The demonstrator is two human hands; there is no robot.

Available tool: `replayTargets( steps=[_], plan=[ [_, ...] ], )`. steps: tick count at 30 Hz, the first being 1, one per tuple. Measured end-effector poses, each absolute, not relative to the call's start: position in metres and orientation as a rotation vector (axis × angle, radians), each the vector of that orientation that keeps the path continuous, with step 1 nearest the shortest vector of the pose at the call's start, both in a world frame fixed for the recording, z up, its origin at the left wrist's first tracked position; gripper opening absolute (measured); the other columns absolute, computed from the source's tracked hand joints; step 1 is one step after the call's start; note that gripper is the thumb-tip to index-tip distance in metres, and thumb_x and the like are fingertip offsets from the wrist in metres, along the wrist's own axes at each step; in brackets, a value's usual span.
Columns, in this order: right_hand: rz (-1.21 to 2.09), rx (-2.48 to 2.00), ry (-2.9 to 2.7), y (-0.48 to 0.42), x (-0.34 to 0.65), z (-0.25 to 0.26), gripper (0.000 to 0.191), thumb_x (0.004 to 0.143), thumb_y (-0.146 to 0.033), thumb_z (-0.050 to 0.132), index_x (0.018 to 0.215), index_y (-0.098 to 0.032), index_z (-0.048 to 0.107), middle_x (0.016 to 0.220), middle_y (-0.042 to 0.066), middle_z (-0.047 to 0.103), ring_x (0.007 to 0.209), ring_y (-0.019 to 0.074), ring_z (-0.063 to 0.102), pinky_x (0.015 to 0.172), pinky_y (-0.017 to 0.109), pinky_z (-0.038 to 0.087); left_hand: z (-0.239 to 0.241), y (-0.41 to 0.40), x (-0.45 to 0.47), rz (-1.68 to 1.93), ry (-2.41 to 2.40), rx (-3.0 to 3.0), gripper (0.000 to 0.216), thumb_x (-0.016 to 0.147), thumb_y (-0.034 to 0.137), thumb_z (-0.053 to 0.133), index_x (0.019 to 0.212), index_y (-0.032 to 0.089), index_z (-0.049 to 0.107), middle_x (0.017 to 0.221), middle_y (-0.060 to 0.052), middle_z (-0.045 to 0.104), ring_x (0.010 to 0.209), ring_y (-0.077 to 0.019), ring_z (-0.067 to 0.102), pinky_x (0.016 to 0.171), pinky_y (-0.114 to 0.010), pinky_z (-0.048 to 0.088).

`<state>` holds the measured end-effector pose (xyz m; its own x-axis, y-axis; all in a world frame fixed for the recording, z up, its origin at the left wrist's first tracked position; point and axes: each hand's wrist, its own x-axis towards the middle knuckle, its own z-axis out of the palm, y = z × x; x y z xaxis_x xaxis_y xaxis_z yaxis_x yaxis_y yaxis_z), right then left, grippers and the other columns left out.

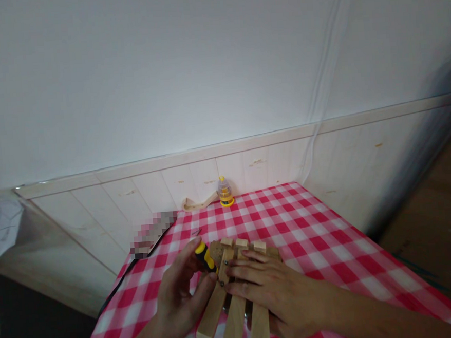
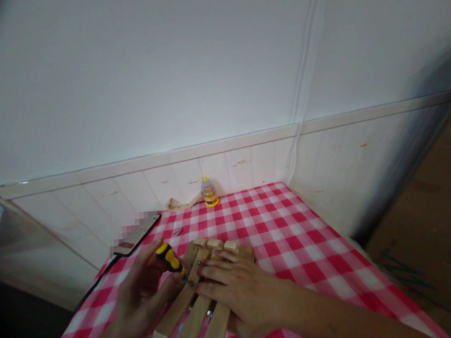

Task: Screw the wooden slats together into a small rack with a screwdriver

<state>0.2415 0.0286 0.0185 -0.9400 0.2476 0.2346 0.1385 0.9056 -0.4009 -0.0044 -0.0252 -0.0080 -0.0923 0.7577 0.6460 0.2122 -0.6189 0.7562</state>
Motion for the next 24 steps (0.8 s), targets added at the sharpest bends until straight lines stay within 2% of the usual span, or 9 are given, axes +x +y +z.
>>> replayTargets(
  steps=[9, 13, 24],
  plan=[
    [0.548, -0.282, -2.766, 0.0276, 0.2406, 0.0185, 0.057, 0.092, -0.031, 0.063, 0.147, -0.019, 0.055, 0.146, 0.013, 0.062, 0.145, 0.0266, 0.047, 0.128, 0.046, 0.018, -0.0191, -0.0247, -0.007, 1.764, 1.051, 1.722, 0.062, 0.086, 0.013, 0.077, 0.143, 0.03, 0.059, 0.103, -0.006, 0.076, 0.088, -0.0163, 0.076, 0.08, -0.026, 0.065],
    [0.53, -0.288, -2.778, 0.0276, 0.2409, 0.0186, 0.056, 0.093, -0.032, 0.061, 0.146, -0.018, 0.055, 0.147, 0.014, 0.061, 0.145, 0.0268, 0.046, 0.128, 0.045, 0.018, -0.0159, -0.0239, -0.0058, 1.758, 1.039, 1.789, 0.065, 0.088, 0.009, 0.073, 0.145, 0.033, 0.056, 0.104, -0.004, 0.075, 0.087, -0.0133, 0.075, 0.08, -0.023, 0.064],
    [0.555, -0.287, -2.78, 0.0275, 0.2413, 0.0196, 0.056, 0.094, -0.032, 0.061, 0.148, -0.018, 0.054, 0.148, 0.013, 0.06, 0.146, 0.0265, 0.045, 0.129, 0.044, 0.017, -0.011, -0.0244, -0.003, 1.778, 1.034, 1.79, 0.068, 0.087, 0.006, 0.072, 0.145, 0.036, 0.055, 0.103, -0.003, 0.073, 0.086, -0.013, 0.074, 0.08, -0.023, 0.064]
  ],
)
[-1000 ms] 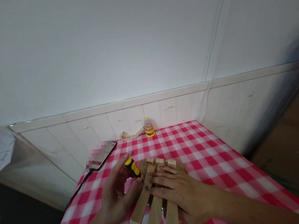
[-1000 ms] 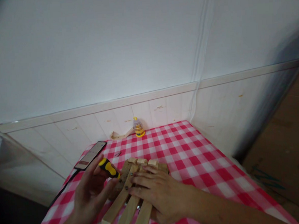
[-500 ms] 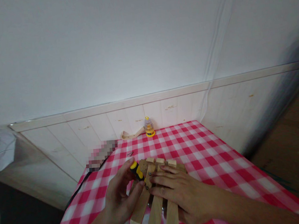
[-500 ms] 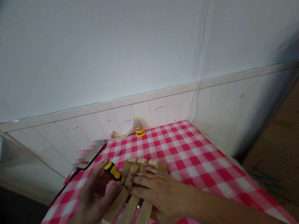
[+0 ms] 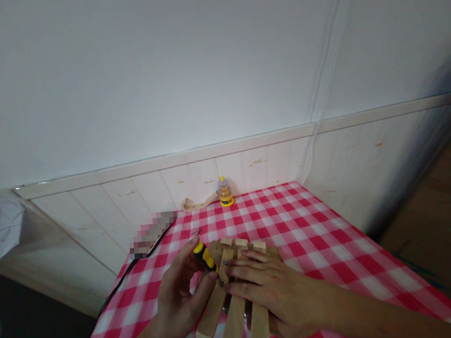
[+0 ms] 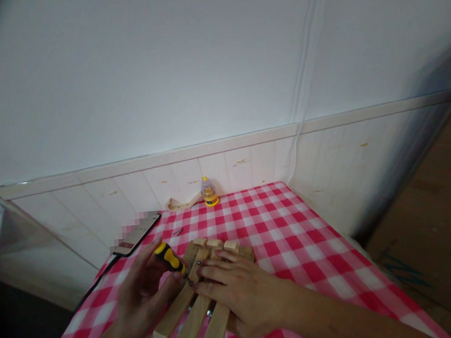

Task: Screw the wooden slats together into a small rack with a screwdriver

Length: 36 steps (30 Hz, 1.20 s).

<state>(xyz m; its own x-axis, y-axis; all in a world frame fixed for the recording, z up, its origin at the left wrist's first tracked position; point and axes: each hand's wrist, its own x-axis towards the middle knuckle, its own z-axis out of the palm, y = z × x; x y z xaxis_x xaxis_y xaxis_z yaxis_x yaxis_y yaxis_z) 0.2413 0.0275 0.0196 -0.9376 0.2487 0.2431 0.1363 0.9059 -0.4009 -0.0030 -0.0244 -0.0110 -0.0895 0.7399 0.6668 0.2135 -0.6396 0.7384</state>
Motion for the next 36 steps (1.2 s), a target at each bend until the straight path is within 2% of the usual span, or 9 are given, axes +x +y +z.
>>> replayTargets(
  steps=[11, 18, 22, 30, 36],
  plan=[
    [0.557, -0.279, -2.771, 0.028, 0.241, 0.018, 0.057, 0.092, -0.029, 0.062, 0.147, -0.019, 0.054, 0.149, 0.013, 0.06, 0.147, 0.0273, 0.045, 0.128, 0.046, 0.018, -0.021, -0.023, -0.008, 1.769, 1.049, 1.837, 0.069, 0.088, 0.007, 0.072, 0.148, 0.034, 0.053, 0.106, -0.005, 0.074, 0.088, -0.0129, 0.074, 0.082, -0.022, 0.063],
    [0.545, -0.253, -2.769, 0.028, 0.241, 0.018, 0.06, 0.092, -0.029, 0.062, 0.151, -0.019, 0.051, 0.151, 0.013, 0.057, 0.149, 0.0269, 0.041, 0.129, 0.046, 0.015, -0.024, -0.019, -0.01, 1.772, 1.114, 1.839, 0.071, 0.079, 0.012, 0.083, 0.142, 0.034, 0.058, 0.105, -0.003, 0.075, 0.084, -0.0141, 0.075, 0.079, -0.023, 0.064],
    [0.542, -0.279, -2.789, 0.028, 0.242, 0.019, 0.058, 0.092, -0.03, 0.063, 0.148, -0.018, 0.054, 0.15, 0.012, 0.059, 0.148, 0.0266, 0.042, 0.129, 0.045, 0.015, -0.019, -0.02, -0.008, 1.721, 1.132, 1.805, 0.066, 0.084, 0.011, 0.079, 0.142, 0.033, 0.057, 0.101, -0.003, 0.076, 0.083, -0.0145, 0.076, 0.078, -0.023, 0.064],
    [0.519, -0.253, -2.767, 0.028, 0.241, 0.019, 0.058, 0.092, -0.03, 0.063, 0.148, -0.017, 0.055, 0.147, 0.014, 0.061, 0.147, 0.0253, 0.044, 0.128, 0.044, 0.018, -0.017, -0.023, -0.007, 1.708, 1.088, 1.778, 0.065, 0.085, 0.011, 0.077, 0.143, 0.034, 0.057, 0.105, -0.005, 0.078, 0.087, -0.0157, 0.077, 0.08, -0.024, 0.064],
    [0.534, -0.277, -2.789, 0.029, 0.242, 0.017, 0.057, 0.093, -0.031, 0.062, 0.148, -0.018, 0.054, 0.15, 0.013, 0.058, 0.147, 0.0261, 0.044, 0.129, 0.044, 0.014, -0.021, -0.023, -0.009, 1.702, 1.11, 1.732, 0.064, 0.086, 0.012, 0.076, 0.144, 0.03, 0.057, 0.108, -0.008, 0.077, 0.09, -0.0175, 0.077, 0.082, -0.027, 0.064]
  ],
)
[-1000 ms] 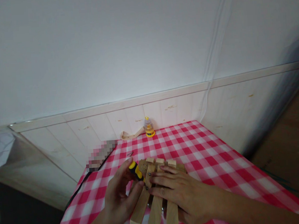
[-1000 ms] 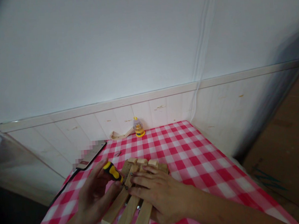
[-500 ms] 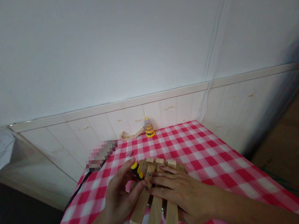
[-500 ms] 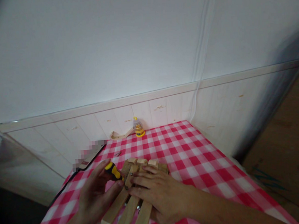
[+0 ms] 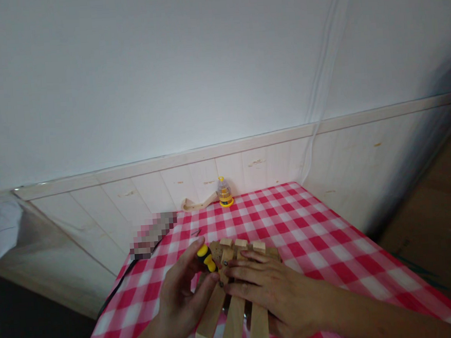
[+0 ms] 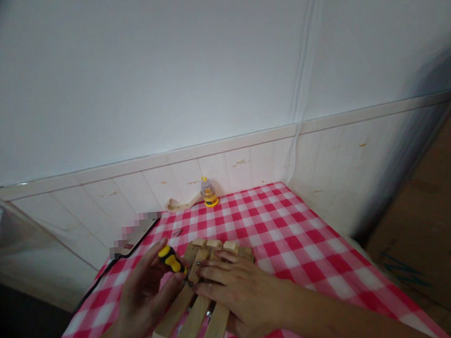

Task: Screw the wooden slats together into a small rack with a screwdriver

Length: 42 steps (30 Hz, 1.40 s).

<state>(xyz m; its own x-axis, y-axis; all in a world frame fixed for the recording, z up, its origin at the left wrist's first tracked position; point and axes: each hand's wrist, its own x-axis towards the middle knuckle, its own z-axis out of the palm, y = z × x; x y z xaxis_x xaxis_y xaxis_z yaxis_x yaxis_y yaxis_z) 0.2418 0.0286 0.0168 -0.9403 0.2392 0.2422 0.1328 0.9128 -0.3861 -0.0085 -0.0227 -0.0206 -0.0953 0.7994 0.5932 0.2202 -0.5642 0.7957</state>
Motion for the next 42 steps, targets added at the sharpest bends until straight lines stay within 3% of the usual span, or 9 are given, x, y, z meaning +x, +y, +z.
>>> replayTargets(
  steps=[6, 9, 17, 24, 29, 42],
  plan=[
    [0.554, -0.276, -2.773, 0.028, 0.242, 0.016, 0.06, 0.092, -0.03, 0.063, 0.15, -0.02, 0.052, 0.151, 0.012, 0.058, 0.148, 0.0262, 0.042, 0.129, 0.044, 0.015, -0.007, -0.023, 0.0, 1.728, 1.101, 1.619, 0.064, 0.087, 0.017, 0.077, 0.144, 0.035, 0.056, 0.102, -0.004, 0.078, 0.086, -0.0149, 0.077, 0.078, -0.023, 0.064],
    [0.555, -0.279, -2.78, 0.027, 0.242, 0.019, 0.06, 0.094, -0.031, 0.061, 0.151, -0.02, 0.05, 0.153, 0.012, 0.056, 0.149, 0.0252, 0.042, 0.129, 0.044, 0.015, -0.004, -0.019, 0.005, 1.792, 1.181, 1.469, 0.07, 0.083, 0.021, 0.082, 0.146, 0.031, 0.054, 0.091, -0.001, 0.076, 0.08, -0.013, 0.075, 0.076, -0.021, 0.063],
    [0.543, -0.261, -2.758, 0.028, 0.24, 0.02, 0.057, 0.093, -0.031, 0.062, 0.148, -0.018, 0.054, 0.151, 0.014, 0.058, 0.148, 0.0268, 0.043, 0.128, 0.046, 0.019, -0.014, -0.005, 0.008, 1.718, 1.22, 1.307, 0.074, 0.08, 0.032, 0.084, 0.146, 0.024, 0.052, 0.094, -0.005, 0.078, 0.084, -0.0191, 0.077, 0.075, -0.028, 0.063],
    [0.546, -0.261, -2.762, 0.028, 0.24, 0.017, 0.054, 0.095, -0.032, 0.06, 0.147, -0.018, 0.054, 0.15, 0.013, 0.059, 0.147, 0.0261, 0.044, 0.128, 0.046, 0.019, -0.017, -0.007, 0.006, 1.679, 1.181, 1.369, 0.073, 0.084, 0.029, 0.082, 0.149, 0.025, 0.048, 0.103, -0.007, 0.079, 0.091, -0.0191, 0.077, 0.082, -0.029, 0.063],
    [0.528, -0.242, -2.746, 0.028, 0.24, 0.018, 0.057, 0.092, -0.029, 0.062, 0.147, -0.017, 0.054, 0.149, 0.015, 0.059, 0.147, 0.0272, 0.044, 0.128, 0.048, 0.02, -0.016, -0.005, 0.007, 1.703, 1.128, 1.386, 0.075, 0.085, 0.023, 0.081, 0.15, 0.026, 0.046, 0.105, -0.007, 0.079, 0.092, -0.0177, 0.077, 0.079, -0.025, 0.063],
    [0.513, -0.253, -2.752, 0.028, 0.24, 0.018, 0.057, 0.093, -0.031, 0.062, 0.148, -0.018, 0.054, 0.152, 0.013, 0.056, 0.147, 0.0275, 0.043, 0.128, 0.047, 0.019, -0.008, -0.008, 0.008, 1.682, 1.177, 1.478, 0.057, 0.087, 0.025, 0.077, 0.14, 0.022, 0.056, 0.106, -0.008, 0.08, 0.092, -0.0204, 0.079, 0.078, -0.029, 0.066]
  ],
)
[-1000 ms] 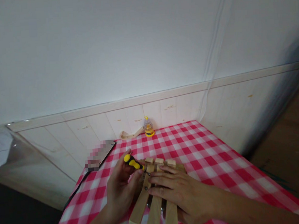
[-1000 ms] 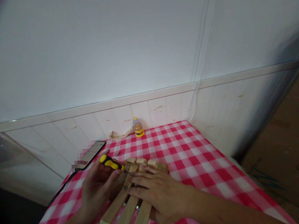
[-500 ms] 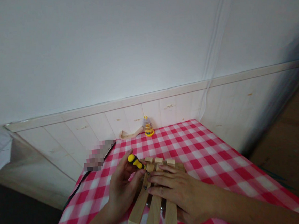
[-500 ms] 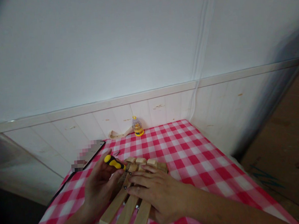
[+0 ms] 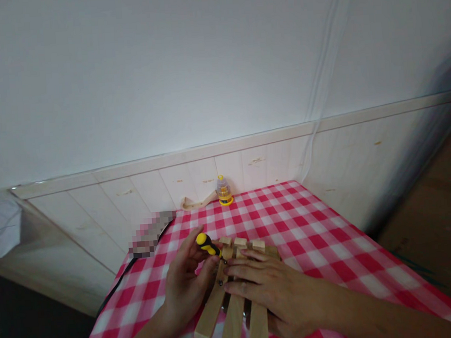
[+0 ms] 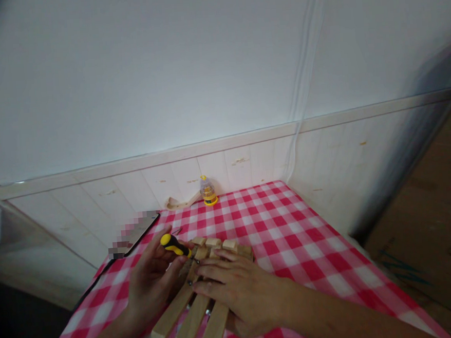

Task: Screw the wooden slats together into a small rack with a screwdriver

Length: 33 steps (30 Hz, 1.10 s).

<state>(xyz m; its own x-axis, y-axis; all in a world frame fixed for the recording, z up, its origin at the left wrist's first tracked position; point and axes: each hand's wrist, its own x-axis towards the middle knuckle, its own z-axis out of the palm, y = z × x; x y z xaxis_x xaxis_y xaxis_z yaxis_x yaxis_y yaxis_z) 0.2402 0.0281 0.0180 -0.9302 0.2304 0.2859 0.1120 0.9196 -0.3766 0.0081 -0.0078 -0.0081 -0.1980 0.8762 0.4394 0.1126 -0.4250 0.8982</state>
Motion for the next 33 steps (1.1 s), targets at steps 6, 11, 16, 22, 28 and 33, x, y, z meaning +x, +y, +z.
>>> replayTargets(
  steps=[6, 11, 16, 22, 28, 33],
  plan=[
    [0.535, -0.27, -2.769, 0.027, 0.24, 0.021, 0.054, 0.094, -0.031, 0.061, 0.147, -0.018, 0.054, 0.152, 0.012, 0.057, 0.148, 0.0255, 0.042, 0.129, 0.044, 0.017, -0.009, -0.009, 0.007, 1.677, 1.2, 1.496, 0.056, 0.086, 0.027, 0.078, 0.138, 0.023, 0.058, 0.105, -0.008, 0.08, 0.092, -0.0215, 0.079, 0.077, -0.029, 0.066],
    [0.532, -0.265, -2.759, 0.028, 0.24, 0.019, 0.057, 0.092, -0.031, 0.064, 0.147, -0.019, 0.054, 0.152, 0.012, 0.057, 0.148, 0.026, 0.043, 0.129, 0.046, 0.017, -0.013, -0.009, 0.004, 1.671, 1.257, 1.518, 0.057, 0.087, 0.031, 0.077, 0.14, 0.021, 0.058, 0.104, -0.009, 0.08, 0.093, -0.0235, 0.078, 0.075, -0.03, 0.065],
    [0.541, -0.267, -2.763, 0.028, 0.24, 0.017, 0.057, 0.092, -0.032, 0.063, 0.147, -0.019, 0.054, 0.151, 0.011, 0.058, 0.147, 0.0263, 0.043, 0.129, 0.046, 0.017, -0.013, -0.01, 0.003, 1.64, 1.257, 1.534, 0.055, 0.089, 0.029, 0.075, 0.141, 0.022, 0.056, 0.102, -0.008, 0.08, 0.092, -0.0219, 0.078, 0.078, -0.031, 0.065],
    [0.556, -0.265, -2.76, 0.027, 0.24, 0.02, 0.055, 0.094, -0.032, 0.061, 0.147, -0.02, 0.054, 0.152, 0.011, 0.057, 0.147, 0.026, 0.044, 0.128, 0.045, 0.018, -0.015, -0.009, 0.004, 1.639, 1.196, 1.536, 0.052, 0.091, 0.028, 0.074, 0.14, 0.022, 0.056, 0.109, -0.01, 0.08, 0.098, -0.0228, 0.078, 0.082, -0.031, 0.065],
    [0.558, -0.258, -2.763, 0.027, 0.241, 0.024, 0.056, 0.095, -0.031, 0.06, 0.149, -0.018, 0.053, 0.152, 0.013, 0.057, 0.147, 0.0253, 0.044, 0.128, 0.043, 0.019, -0.01, -0.013, 0.002, 1.667, 1.193, 1.529, 0.046, 0.09, 0.027, 0.074, 0.134, 0.023, 0.062, 0.109, -0.009, 0.08, 0.093, -0.0226, 0.079, 0.08, -0.031, 0.066],
    [0.545, -0.287, -2.788, 0.027, 0.241, 0.021, 0.055, 0.095, -0.032, 0.06, 0.147, -0.018, 0.055, 0.15, 0.013, 0.059, 0.146, 0.0265, 0.045, 0.128, 0.045, 0.019, 0.0, -0.022, -0.003, 1.756, 1.161, 1.638, 0.042, 0.086, 0.017, 0.076, 0.126, 0.025, 0.066, 0.096, -0.004, 0.08, 0.082, -0.0174, 0.078, 0.072, -0.025, 0.065]
  ],
)
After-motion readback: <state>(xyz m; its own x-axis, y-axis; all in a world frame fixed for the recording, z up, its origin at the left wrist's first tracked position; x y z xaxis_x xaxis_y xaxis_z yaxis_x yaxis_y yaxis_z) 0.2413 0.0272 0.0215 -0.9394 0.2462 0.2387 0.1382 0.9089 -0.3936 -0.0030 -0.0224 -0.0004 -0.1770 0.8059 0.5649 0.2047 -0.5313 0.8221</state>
